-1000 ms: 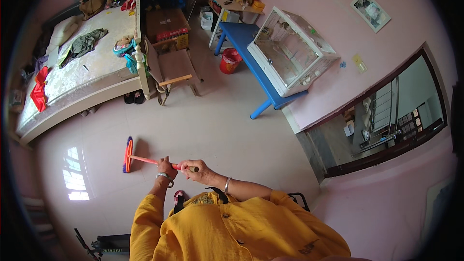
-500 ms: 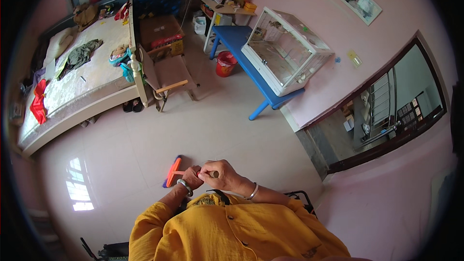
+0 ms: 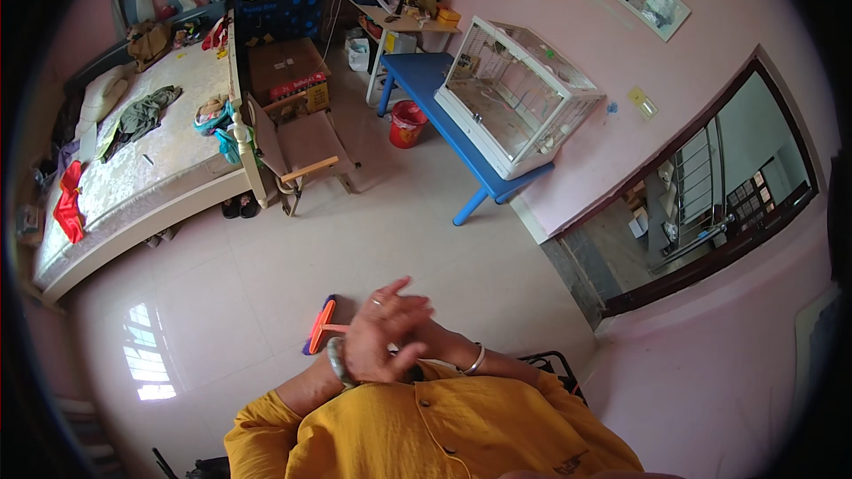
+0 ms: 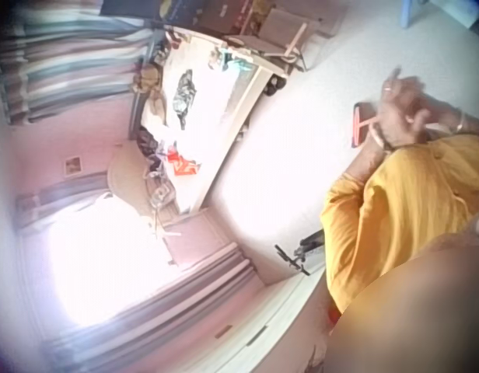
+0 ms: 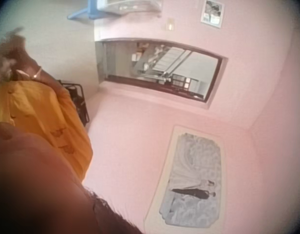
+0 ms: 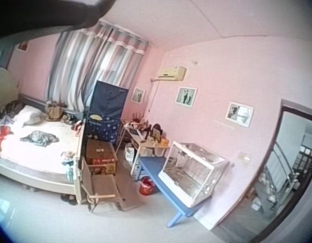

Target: The person sweeps the floor using a floor squeegee, moves a folding chair aside, and interacts with a toy ball on a string attached to a birdcage before sweeping the floor again.

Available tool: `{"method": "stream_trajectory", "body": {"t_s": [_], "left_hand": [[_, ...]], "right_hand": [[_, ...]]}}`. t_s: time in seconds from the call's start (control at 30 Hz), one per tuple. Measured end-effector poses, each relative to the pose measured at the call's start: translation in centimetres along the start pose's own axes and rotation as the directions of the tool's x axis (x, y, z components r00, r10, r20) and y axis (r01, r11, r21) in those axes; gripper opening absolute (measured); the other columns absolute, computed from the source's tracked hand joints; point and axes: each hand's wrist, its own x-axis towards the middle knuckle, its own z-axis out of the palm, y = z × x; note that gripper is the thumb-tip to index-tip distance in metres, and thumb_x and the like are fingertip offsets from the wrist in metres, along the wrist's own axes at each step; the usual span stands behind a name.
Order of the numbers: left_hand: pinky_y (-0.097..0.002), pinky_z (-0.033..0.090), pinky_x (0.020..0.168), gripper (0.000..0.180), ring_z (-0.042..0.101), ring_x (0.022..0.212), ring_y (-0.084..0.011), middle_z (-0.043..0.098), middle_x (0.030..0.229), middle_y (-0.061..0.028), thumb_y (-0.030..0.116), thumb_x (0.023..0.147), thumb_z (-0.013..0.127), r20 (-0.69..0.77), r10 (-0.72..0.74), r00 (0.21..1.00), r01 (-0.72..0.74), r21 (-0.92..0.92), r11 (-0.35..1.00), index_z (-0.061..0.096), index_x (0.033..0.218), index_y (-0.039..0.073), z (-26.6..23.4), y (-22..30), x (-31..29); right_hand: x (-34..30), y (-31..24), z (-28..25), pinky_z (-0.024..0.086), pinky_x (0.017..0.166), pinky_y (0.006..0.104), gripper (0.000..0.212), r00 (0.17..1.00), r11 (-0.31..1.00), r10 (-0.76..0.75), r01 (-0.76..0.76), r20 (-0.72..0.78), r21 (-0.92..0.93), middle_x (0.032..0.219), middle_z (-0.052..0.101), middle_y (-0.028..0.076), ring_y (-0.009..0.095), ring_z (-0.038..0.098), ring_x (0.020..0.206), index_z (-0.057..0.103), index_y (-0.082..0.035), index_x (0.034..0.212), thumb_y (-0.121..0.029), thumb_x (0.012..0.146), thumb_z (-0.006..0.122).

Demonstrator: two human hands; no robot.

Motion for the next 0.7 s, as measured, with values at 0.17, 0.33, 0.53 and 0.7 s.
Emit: {"method": "stream_trajectory", "body": {"t_s": [0.17, 0.33, 0.53, 0.7], "left_hand": [[-0.0438, 0.043, 0.085, 0.033, 0.055, 0.099, -0.0303, 0.062, 0.093, -0.0120, 0.028, 0.070, 0.067, 0.113, 0.006, 0.994, -0.017, 0.094, 0.995, 0.065, 0.092, 0.003, 2.2, 0.4, 1.0], [-0.0409, 0.044, 0.081, 0.030, 0.058, 0.091, -0.0298, 0.063, 0.087, -0.0104, 0.028, 0.070, 0.067, 0.087, 0.025, 0.996, -0.025, -0.005, 1.000, 0.066, 0.086, 0.004, 3.1, 0.2, 1.0], [-0.0401, 0.045, 0.079, 0.025, 0.059, 0.089, -0.0286, 0.063, 0.084, -0.0090, 0.026, 0.070, 0.066, 0.083, 0.039, 0.996, -0.031, -0.093, 0.995, 0.065, 0.083, 0.004, 4.0, 0.0, 1.3], [-0.0397, 0.045, 0.079, 0.021, 0.059, 0.089, -0.0278, 0.063, 0.084, -0.0084, 0.022, 0.070, 0.065, 0.062, 0.028, 0.998, -0.020, -0.124, 0.992, 0.066, 0.081, 0.005, 4.2, -0.1, 1.4]], "right_hand": [[-5.7, 4.7, 0.0, 0.036, 0.100, 0.0284, 0.046, 0.968, 0.924, 0.060, -0.146, 0.244, 0.352, 0.131, 0.036, 0.009, 0.014, 0.038, 0.121, 0.033, -0.005, 0.131, -0.020, 0.091, 0.048], [-4.3, -0.8, -0.8, 0.039, 0.098, 0.0259, 0.044, 0.937, 0.449, 0.264, -0.329, 0.228, 0.831, 0.128, 0.038, 0.009, 0.014, 0.040, 0.120, 0.029, -0.006, 0.132, -0.016, 0.093, 0.047], [-5.2, -0.2, -0.9, 0.039, 0.098, 0.0255, 0.043, 0.853, 0.196, 0.384, -0.450, 0.354, 0.871, 0.127, 0.039, 0.009, 0.014, 0.041, 0.120, 0.029, -0.006, 0.132, -0.016, 0.093, 0.046], [-5.4, 0.1, -1.0, 0.039, 0.098, 0.0251, 0.043, 0.835, 0.142, 0.405, -0.460, 0.372, 0.876, 0.127, 0.039, 0.009, 0.013, 0.041, 0.119, 0.029, -0.006, 0.131, -0.016, 0.093, 0.046]]}}
